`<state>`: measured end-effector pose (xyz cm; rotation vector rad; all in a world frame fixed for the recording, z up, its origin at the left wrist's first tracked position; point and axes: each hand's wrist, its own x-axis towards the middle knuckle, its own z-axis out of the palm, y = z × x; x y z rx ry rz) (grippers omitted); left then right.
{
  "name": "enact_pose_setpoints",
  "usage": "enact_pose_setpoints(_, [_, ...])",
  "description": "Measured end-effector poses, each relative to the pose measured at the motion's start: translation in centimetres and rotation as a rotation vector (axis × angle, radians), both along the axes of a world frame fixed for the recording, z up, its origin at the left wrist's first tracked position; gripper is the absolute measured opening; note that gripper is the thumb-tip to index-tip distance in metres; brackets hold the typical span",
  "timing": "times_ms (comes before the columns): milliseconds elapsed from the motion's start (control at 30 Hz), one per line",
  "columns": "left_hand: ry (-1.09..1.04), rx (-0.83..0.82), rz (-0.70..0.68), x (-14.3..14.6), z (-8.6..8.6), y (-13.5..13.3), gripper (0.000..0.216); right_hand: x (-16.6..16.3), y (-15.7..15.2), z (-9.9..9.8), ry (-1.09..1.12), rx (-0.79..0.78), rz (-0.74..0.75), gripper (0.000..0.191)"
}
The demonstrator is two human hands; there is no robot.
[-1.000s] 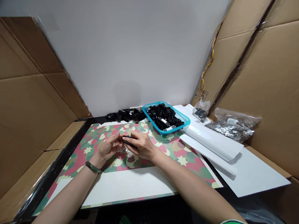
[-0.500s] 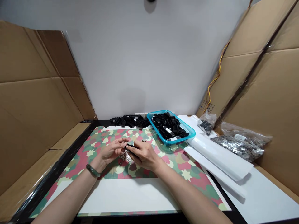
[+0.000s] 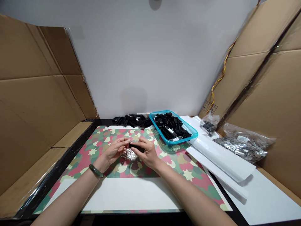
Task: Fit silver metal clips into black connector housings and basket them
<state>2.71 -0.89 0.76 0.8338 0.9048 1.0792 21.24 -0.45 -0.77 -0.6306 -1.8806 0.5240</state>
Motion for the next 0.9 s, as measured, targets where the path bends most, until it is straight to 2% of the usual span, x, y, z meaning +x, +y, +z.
enact_pose_setpoints(133, [0.114,0.095,0.034,0.2,0.2,0.0,0.046,-0.8,0.4,-0.4,0.34,-0.754,0.083,0.031])
enact_pose_setpoints(167, [0.134,0.123,0.044,0.3,0.2,-0.1,0.047,-0.9,0.5,-0.6,0.397,-0.892,0.123,0.033])
enact_pose_setpoints(233, [0.158,0.155,0.047,0.4,0.4,-0.2,0.048,-1.0,0.6,-0.8,0.475,-1.048,0.214,0.036])
enact_pose_setpoints(333, [0.165,0.152,0.047,0.7,0.5,-0.3,0.047,-0.9,0.6,-0.9,0.507,-1.101,0.302,0.038])
enact_pose_setpoints(600, [0.159,0.083,0.172,1.4,-0.4,-0.2,0.046,-0.7,0.7,-1.1,0.452,-1.185,0.379,0.039])
enact_pose_setpoints(900, [0.158,0.102,0.298,1.8,-1.7,-0.1,0.041,-0.9,0.6,-1.0,0.454,-1.255,0.394,0.041])
